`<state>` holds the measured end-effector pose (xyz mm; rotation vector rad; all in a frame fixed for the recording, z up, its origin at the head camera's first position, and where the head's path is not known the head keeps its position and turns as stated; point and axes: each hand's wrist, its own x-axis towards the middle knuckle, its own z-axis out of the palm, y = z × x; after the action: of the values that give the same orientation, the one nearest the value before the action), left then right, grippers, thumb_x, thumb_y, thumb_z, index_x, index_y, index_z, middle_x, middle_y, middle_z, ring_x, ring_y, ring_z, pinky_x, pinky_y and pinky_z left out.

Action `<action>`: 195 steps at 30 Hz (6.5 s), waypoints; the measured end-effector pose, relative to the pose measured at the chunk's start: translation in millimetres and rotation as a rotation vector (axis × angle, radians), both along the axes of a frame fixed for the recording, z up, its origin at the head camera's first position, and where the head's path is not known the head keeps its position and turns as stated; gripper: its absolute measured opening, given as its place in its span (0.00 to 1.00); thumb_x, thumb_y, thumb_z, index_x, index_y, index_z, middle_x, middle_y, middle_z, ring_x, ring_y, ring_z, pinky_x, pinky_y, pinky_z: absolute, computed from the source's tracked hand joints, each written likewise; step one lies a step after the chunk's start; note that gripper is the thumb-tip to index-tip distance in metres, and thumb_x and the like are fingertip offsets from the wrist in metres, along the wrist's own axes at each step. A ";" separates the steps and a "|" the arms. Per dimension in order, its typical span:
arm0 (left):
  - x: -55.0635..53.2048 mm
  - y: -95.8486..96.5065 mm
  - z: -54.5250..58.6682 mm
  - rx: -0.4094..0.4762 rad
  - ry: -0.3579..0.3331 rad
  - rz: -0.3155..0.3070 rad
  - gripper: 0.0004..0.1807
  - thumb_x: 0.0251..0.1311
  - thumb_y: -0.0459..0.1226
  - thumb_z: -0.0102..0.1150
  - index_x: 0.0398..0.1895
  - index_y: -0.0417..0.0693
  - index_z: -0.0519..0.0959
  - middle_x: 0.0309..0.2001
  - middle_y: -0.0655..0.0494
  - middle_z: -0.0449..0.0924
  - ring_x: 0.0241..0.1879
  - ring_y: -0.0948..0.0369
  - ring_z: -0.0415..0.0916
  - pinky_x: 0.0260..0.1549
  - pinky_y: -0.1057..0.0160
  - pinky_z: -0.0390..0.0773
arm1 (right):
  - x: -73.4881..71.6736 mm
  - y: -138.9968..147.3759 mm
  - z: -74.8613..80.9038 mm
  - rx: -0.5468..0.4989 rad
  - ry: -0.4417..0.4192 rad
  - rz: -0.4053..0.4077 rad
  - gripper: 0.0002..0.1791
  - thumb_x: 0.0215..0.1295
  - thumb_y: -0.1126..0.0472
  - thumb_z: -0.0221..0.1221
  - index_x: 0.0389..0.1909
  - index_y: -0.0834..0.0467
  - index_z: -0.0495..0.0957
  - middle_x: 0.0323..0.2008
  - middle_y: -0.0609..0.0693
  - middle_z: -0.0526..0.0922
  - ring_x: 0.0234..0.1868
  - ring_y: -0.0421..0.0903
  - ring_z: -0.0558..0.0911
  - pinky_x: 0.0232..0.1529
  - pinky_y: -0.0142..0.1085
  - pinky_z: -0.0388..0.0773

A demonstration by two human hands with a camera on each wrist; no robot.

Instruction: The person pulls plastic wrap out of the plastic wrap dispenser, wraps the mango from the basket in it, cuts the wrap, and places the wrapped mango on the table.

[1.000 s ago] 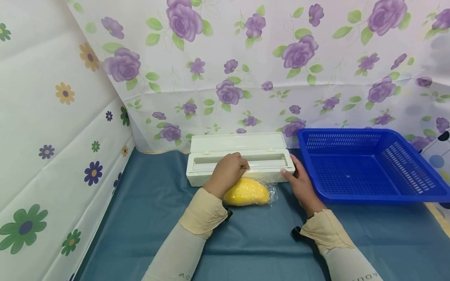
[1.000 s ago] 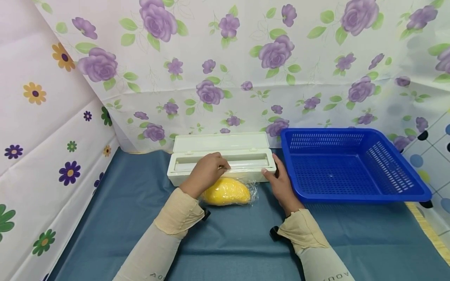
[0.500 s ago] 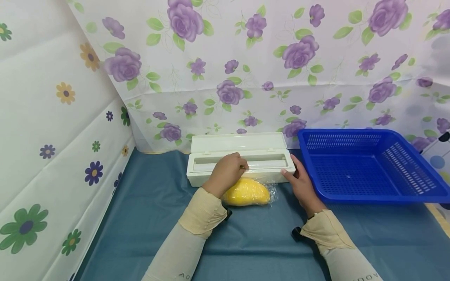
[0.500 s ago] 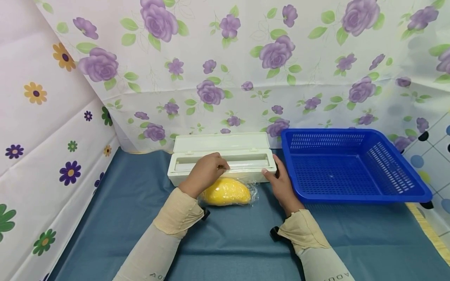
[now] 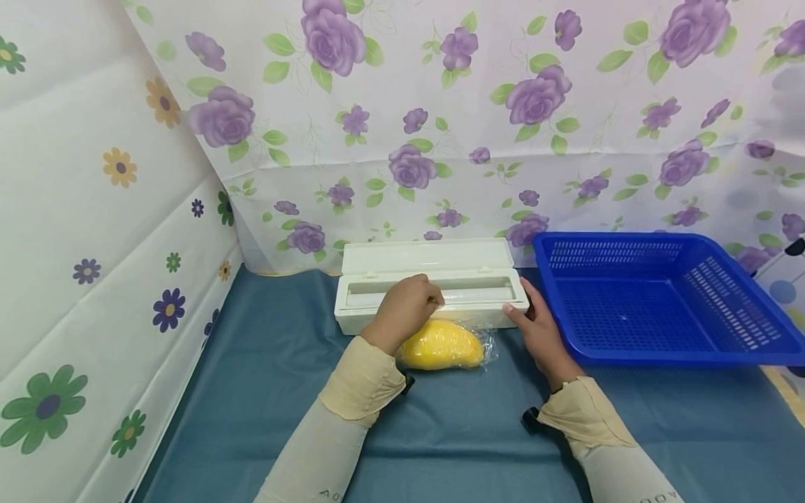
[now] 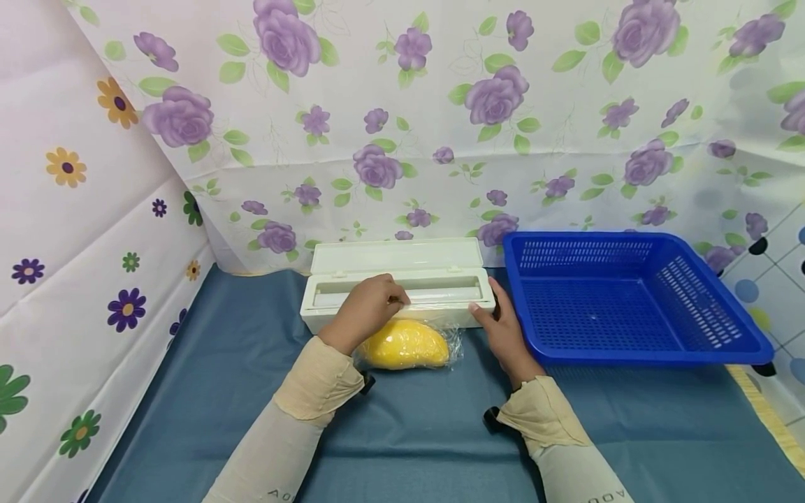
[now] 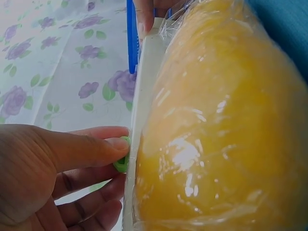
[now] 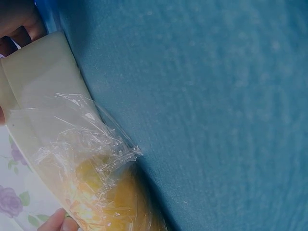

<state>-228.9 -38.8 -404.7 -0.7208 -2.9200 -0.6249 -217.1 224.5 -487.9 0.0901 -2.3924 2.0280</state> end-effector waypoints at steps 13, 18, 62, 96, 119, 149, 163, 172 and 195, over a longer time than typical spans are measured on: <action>-1.3 -2.5 0.2 0.007 -0.007 0.001 0.06 0.67 0.35 0.64 0.40 0.52 0.89 0.37 0.56 0.82 0.39 0.59 0.80 0.46 0.61 0.81 | -0.8 0.5 -1.8 -0.001 0.006 0.000 0.42 0.77 0.54 0.54 0.82 0.50 0.41 0.81 0.54 0.49 0.80 0.56 0.54 0.77 0.60 0.53; -1.7 -3.2 0.5 0.006 -0.008 0.006 0.06 0.67 0.35 0.63 0.39 0.52 0.89 0.36 0.56 0.82 0.39 0.59 0.80 0.46 0.61 0.81 | -0.9 0.1 -1.4 0.002 0.011 0.000 0.43 0.77 0.54 0.54 0.82 0.52 0.41 0.81 0.54 0.49 0.80 0.57 0.54 0.77 0.60 0.52; -4.3 -12.0 2.8 0.013 -0.065 0.032 0.06 0.67 0.35 0.63 0.38 0.53 0.89 0.37 0.57 0.83 0.39 0.60 0.80 0.45 0.60 0.81 | 0.2 -0.2 -0.8 0.016 0.004 -0.009 0.43 0.77 0.52 0.55 0.82 0.50 0.41 0.82 0.55 0.48 0.80 0.57 0.53 0.77 0.60 0.52; -3.8 -20.8 6.0 0.066 -0.108 0.035 0.08 0.67 0.32 0.62 0.40 0.51 0.89 0.38 0.55 0.84 0.39 0.58 0.80 0.45 0.59 0.81 | -1.7 -1.0 -0.8 -0.005 0.015 0.005 0.42 0.77 0.55 0.54 0.82 0.51 0.40 0.81 0.55 0.50 0.79 0.55 0.55 0.77 0.58 0.53; -2.3 -24.2 4.0 0.066 -0.092 0.034 0.08 0.67 0.32 0.62 0.40 0.50 0.89 0.39 0.54 0.84 0.39 0.58 0.80 0.45 0.60 0.81 | -1.1 -0.8 -1.0 0.000 0.012 0.001 0.42 0.77 0.55 0.54 0.82 0.52 0.41 0.81 0.55 0.50 0.80 0.55 0.54 0.78 0.59 0.52; -2.2 -30.5 1.5 0.078 -0.111 0.046 0.09 0.69 0.32 0.60 0.41 0.51 0.89 0.39 0.55 0.83 0.38 0.59 0.79 0.43 0.60 0.81 | -1.2 0.6 -0.4 0.021 -0.003 -0.009 0.42 0.77 0.54 0.54 0.83 0.48 0.40 0.82 0.54 0.48 0.81 0.57 0.53 0.77 0.60 0.52; -0.2 -31.5 2.9 0.069 -0.117 0.058 0.09 0.69 0.33 0.60 0.42 0.51 0.89 0.40 0.54 0.83 0.39 0.59 0.80 0.44 0.59 0.81 | 0.3 -0.7 0.1 0.018 -0.009 -0.003 0.43 0.77 0.53 0.54 0.83 0.49 0.40 0.82 0.52 0.47 0.81 0.55 0.51 0.78 0.59 0.51; 1.6 -31.3 3.5 0.071 -0.084 0.043 0.08 0.68 0.33 0.61 0.42 0.51 0.89 0.39 0.54 0.83 0.38 0.59 0.80 0.44 0.60 0.81 | 0.4 0.6 -1.4 0.000 0.009 0.003 0.43 0.77 0.54 0.54 0.82 0.51 0.39 0.81 0.55 0.48 0.80 0.55 0.53 0.77 0.59 0.52; 8.3 -36.3 -10.6 0.076 0.059 0.054 0.06 0.67 0.36 0.64 0.41 0.52 0.89 0.36 0.56 0.82 0.36 0.59 0.79 0.41 0.62 0.81 | 0.7 0.5 -0.9 -0.005 0.010 0.008 0.43 0.77 0.54 0.54 0.83 0.50 0.39 0.81 0.54 0.49 0.80 0.56 0.54 0.77 0.60 0.52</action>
<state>-220.6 -75.1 -415.3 -0.6383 -2.8343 -0.6925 -216.4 225.0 -488.8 0.1106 -2.3850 2.0316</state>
